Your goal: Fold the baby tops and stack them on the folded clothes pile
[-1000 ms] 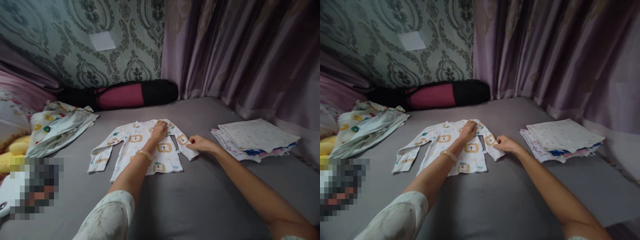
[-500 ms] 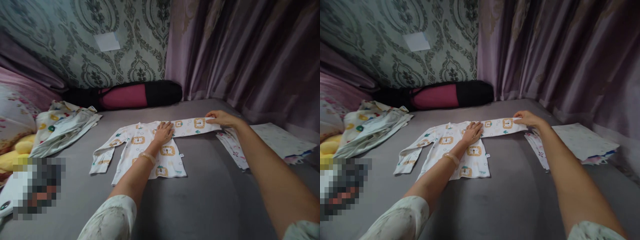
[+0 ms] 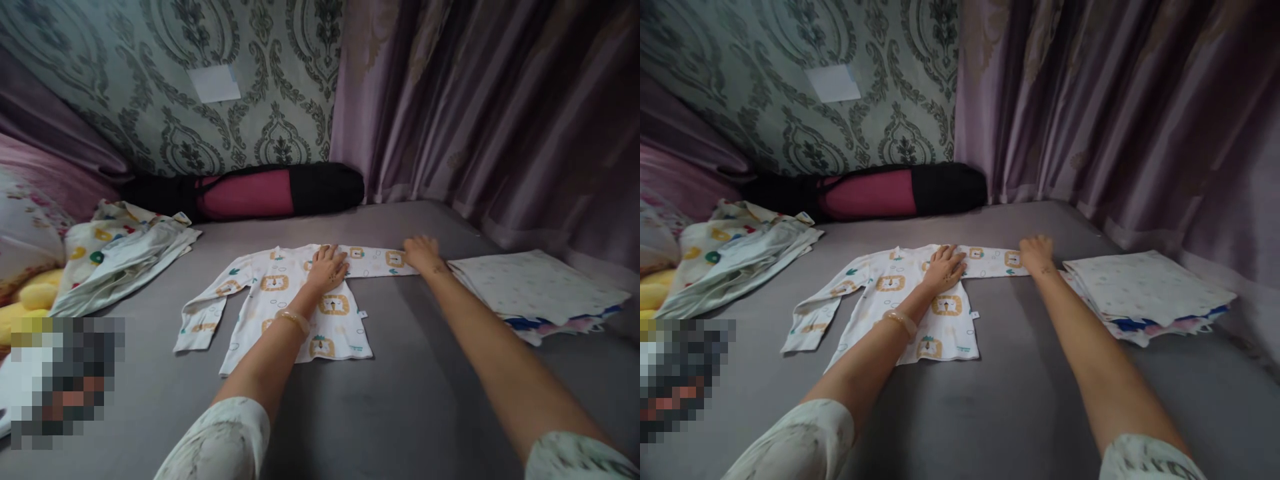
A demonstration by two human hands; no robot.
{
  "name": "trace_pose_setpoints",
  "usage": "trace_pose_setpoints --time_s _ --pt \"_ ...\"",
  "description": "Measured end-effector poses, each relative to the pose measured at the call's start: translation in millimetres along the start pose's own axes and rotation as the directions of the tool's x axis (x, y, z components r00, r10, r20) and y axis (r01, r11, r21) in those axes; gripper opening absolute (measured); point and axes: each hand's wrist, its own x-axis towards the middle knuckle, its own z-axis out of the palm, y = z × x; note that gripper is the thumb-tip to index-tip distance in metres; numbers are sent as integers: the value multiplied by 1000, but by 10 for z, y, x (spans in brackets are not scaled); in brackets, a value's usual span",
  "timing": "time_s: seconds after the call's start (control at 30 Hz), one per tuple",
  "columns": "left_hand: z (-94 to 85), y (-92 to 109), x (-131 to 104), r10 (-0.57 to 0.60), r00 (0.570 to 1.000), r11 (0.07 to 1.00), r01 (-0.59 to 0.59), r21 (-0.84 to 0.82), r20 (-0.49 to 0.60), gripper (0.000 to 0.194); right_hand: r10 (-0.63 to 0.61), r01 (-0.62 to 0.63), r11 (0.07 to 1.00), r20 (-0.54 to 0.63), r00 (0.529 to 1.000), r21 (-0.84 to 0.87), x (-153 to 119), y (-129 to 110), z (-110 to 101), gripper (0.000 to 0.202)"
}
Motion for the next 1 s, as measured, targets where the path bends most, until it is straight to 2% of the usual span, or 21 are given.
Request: trace_pose_setpoints --time_s 0.1,0.17,0.23,0.3,0.47,0.57,0.63,0.73,0.8,0.9,1.0 --pt "6 -20 -3 40 998 998 -42 -42 -46 38 -126 125 992 35 991 34 86 -490 46 22" --pt "17 -31 -2 51 997 997 -55 -60 -59 37 -230 209 966 135 964 151 187 -809 77 28" --pt "30 -39 2 54 997 996 -58 -67 -62 36 -252 213 956 194 948 202 293 -1055 114 29" --pt "43 -46 7 59 996 995 -63 -71 -59 35 -251 204 956 227 941 211 387 -1202 161 26" --pt "64 -63 19 74 996 995 -77 -71 -50 35 -217 168 970 314 924 176 566 -1283 249 18" --pt "61 -62 21 58 998 996 -59 -67 -25 38 -214 173 974 331 919 149 570 -1308 232 15" --pt "50 -52 17 45 999 997 -45 -59 -5 40 -222 192 973 285 932 130 488 -1343 214 17" --pt "29 -27 9 32 999 999 -32 -33 17 43 -189 180 980 107 976 86 263 -1390 229 27" --pt "22 -12 5 17 1000 1000 -17 -22 24 46 -168 167 983 7 986 80 100 -1393 277 32" --pt "31 -1 7 -6 999 1000 6 -11 33 51 -190 191 973 -21 982 128 -86 -1335 382 37" --pt "48 0 15 -10 998 1000 9 13 67 54 -285 284 942 -24 958 180 -205 -1209 465 43"
